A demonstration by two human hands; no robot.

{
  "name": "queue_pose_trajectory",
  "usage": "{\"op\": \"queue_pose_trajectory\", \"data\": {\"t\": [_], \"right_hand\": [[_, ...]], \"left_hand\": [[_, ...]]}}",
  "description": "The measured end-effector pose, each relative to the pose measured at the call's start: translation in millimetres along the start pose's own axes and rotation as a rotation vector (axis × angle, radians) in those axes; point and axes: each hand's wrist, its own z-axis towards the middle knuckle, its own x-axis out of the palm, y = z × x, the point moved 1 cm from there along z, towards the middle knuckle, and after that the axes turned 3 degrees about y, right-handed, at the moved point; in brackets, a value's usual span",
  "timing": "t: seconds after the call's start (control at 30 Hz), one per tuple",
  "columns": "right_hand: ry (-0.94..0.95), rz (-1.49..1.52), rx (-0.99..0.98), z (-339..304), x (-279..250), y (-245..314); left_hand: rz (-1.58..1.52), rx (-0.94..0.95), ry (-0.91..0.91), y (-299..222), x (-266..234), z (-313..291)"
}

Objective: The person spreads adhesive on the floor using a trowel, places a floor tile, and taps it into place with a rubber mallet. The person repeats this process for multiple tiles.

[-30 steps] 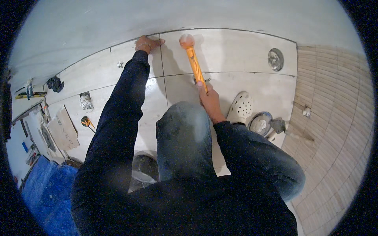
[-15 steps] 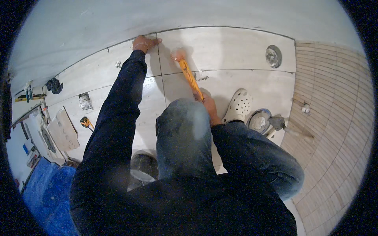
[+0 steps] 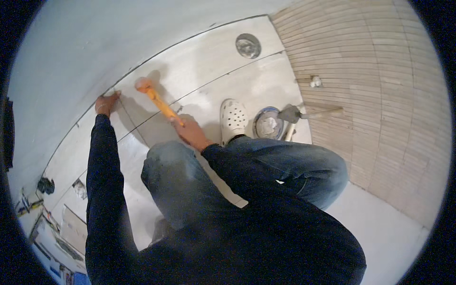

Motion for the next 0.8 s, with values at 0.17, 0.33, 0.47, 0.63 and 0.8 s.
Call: {"op": "queue_pose_trajectory", "data": {"t": [0.17,0.33,0.47,0.63,0.8], "right_hand": [[-0.086,-0.026,-0.067,-3.8,6.4,-14.5],[-0.071,-0.029,0.066,6.4,11.8,-12.8],[-0.118,0.011,0.181,9.4,9.7,-7.4],[-0.146,0.115,-0.044,27.0,15.0,-11.0],[-0.066,0.084,0.093,46.6,5.9,0.4]], "left_hand": [[-0.071,-0.059,-0.016,-5.4,6.9,-2.7],[-0.067,0.092,-0.051,25.9,3.8,5.1],[-0.07,-0.061,-0.033,5.6,1.4,-6.7],[-0.099,-0.137,-0.086,-3.7,-2.6,-15.1],[-0.174,-0.15,-0.015,-7.3,-9.9,-22.1]]}}
